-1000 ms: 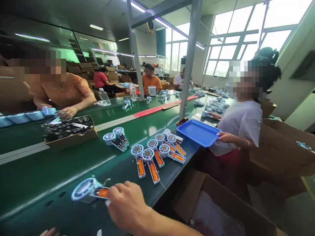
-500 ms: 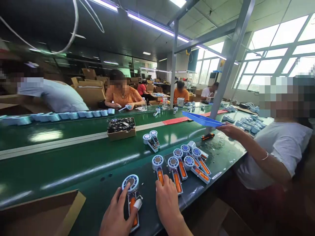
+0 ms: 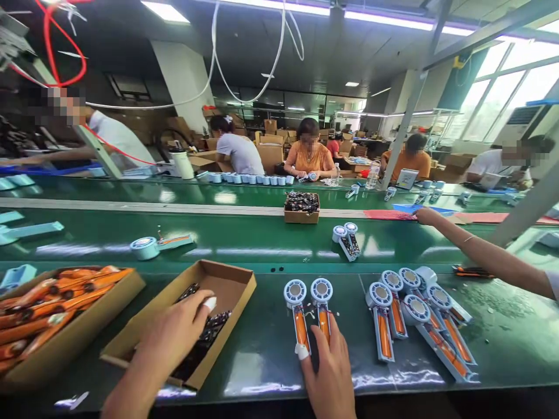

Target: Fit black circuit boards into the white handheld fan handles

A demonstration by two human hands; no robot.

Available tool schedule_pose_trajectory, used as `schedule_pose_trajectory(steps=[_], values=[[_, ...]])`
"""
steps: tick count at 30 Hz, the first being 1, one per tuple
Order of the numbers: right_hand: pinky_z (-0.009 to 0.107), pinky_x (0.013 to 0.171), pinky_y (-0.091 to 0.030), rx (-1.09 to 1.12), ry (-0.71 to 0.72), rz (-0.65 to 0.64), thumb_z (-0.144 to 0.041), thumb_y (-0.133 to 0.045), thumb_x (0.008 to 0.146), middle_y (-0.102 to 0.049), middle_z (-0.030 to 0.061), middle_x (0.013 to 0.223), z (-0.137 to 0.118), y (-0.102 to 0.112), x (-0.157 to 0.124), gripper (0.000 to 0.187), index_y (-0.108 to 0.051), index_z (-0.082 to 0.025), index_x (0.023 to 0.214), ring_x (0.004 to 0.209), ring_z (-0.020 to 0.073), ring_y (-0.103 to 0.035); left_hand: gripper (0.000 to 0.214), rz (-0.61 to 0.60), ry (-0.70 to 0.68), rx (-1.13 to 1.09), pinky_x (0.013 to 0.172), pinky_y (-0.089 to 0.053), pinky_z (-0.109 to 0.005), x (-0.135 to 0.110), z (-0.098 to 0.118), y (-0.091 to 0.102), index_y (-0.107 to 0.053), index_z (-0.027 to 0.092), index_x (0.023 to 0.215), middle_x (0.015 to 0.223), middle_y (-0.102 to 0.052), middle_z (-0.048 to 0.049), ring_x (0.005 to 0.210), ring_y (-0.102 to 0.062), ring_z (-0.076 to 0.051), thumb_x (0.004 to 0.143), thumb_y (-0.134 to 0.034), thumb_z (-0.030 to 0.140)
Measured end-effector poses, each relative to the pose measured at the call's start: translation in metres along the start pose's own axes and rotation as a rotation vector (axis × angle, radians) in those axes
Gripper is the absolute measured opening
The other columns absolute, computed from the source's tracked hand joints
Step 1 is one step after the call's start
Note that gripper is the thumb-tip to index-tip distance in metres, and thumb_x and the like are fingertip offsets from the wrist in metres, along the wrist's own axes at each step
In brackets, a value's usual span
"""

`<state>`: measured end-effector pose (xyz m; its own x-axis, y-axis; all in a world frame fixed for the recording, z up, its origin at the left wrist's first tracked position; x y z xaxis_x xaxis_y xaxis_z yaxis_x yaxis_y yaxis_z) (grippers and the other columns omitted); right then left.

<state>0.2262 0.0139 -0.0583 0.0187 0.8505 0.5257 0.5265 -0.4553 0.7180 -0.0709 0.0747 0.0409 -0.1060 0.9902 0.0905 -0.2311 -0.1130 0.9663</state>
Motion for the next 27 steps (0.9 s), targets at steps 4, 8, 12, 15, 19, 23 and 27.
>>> schedule_pose_trajectory(steps=[4, 8, 12, 15, 19, 23, 27], values=[[0.044, 0.090, -0.058, 0.192, -0.088, 0.048, -0.038, -0.047, 0.100, -0.058, 0.0151, 0.140, 0.005, 0.015, 0.004, 0.025, -0.067, -0.025, 0.106, 0.125, 0.0319, -0.061, 0.019, -0.191, -0.100, 0.121, 0.087, -0.050, -0.035, 0.013, -0.014, -0.010, -0.071, 0.020, 0.090, 0.102, -0.074, -0.0125, 0.104, -0.069, -0.029, 0.082, -0.055, 0.015], [0.036, 0.082, -0.057, 0.313, -0.118, 0.119, -0.033, -0.052, 0.097, -0.069, 0.0137, 0.117, -0.002, 0.044, 0.014, 0.023, -0.058, -0.023, 0.077, 0.108, 0.0274, -0.068, 0.014, -0.200, -0.127, 0.164, 0.084, -0.048, -0.036, 0.020, -0.005, -0.021, -0.068, 0.021, 0.083, 0.096, -0.070, -0.0122, 0.101, -0.066, -0.031, 0.076, -0.057, 0.014], [0.026, 0.056, -0.048, 0.343, -0.049, 0.142, -0.025, -0.050, 0.096, -0.062, 0.0027, 0.072, -0.015, 0.066, 0.026, 0.038, -0.035, -0.024, 0.061, 0.062, 0.0154, -0.059, 0.010, -0.117, -0.127, 0.042, 0.073, -0.048, -0.034, 0.026, -0.007, -0.008, -0.057, 0.024, 0.071, 0.088, -0.071, -0.0085, 0.088, -0.068, -0.029, 0.079, -0.052, 0.019], [0.024, 0.048, -0.039, 0.354, -0.014, 0.093, -0.022, -0.049, 0.094, -0.048, -0.0027, 0.059, -0.024, 0.071, 0.035, 0.037, -0.032, -0.025, 0.061, 0.050, 0.0127, -0.046, 0.015, 0.059, 0.078, -0.168, 0.060, -0.047, -0.032, 0.025, -0.020, 0.010, -0.054, 0.026, 0.075, 0.067, -0.067, -0.0018, 0.065, -0.066, -0.026, 0.084, -0.048, 0.035], [0.024, 0.060, -0.049, 0.303, 0.027, -0.081, -0.017, -0.052, 0.090, -0.062, -0.0014, 0.074, -0.038, 0.060, 0.050, 0.008, -0.057, -0.023, 0.092, 0.062, 0.0143, -0.059, 0.024, 0.408, 0.175, -0.642, 0.073, -0.055, -0.032, 0.013, -0.021, 0.023, -0.057, 0.025, 0.092, 0.083, -0.073, 0.0003, 0.081, -0.072, -0.024, 0.081, -0.057, 0.046], [0.026, 0.068, -0.050, -0.058, 0.209, -0.287, -0.003, -0.052, 0.084, -0.067, 0.0034, 0.094, -0.051, 0.042, 0.066, 0.034, -0.062, -0.024, 0.109, 0.079, 0.0183, -0.065, 0.061, 0.458, 0.192, -1.038, 0.065, -0.056, -0.026, 0.003, 0.000, 0.013, -0.049, 0.023, 0.129, 0.082, -0.074, 0.0003, 0.078, -0.074, -0.021, 0.075, -0.066, 0.044], [0.024, 0.067, -0.049, -0.204, 0.350, -0.430, 0.000, -0.054, 0.086, -0.068, 0.0057, 0.097, -0.051, 0.029, 0.082, 0.027, -0.068, -0.021, 0.096, 0.084, 0.0194, -0.066, 0.073, 0.240, 0.170, -1.170, 0.055, -0.054, -0.026, -0.010, 0.031, -0.008, -0.046, 0.019, 0.136, 0.073, -0.073, 0.0012, 0.067, -0.073, -0.021, 0.073, -0.066, 0.049]])
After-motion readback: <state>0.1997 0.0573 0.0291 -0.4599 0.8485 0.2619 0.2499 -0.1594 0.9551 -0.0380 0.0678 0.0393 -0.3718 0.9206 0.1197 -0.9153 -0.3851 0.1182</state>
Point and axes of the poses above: each hand's wrist, its own x-axis towards the middle knuckle, its own y-axis out of the back of the hand, z = x × y, the point moved 4 cm from there along x, towards the middle knuckle
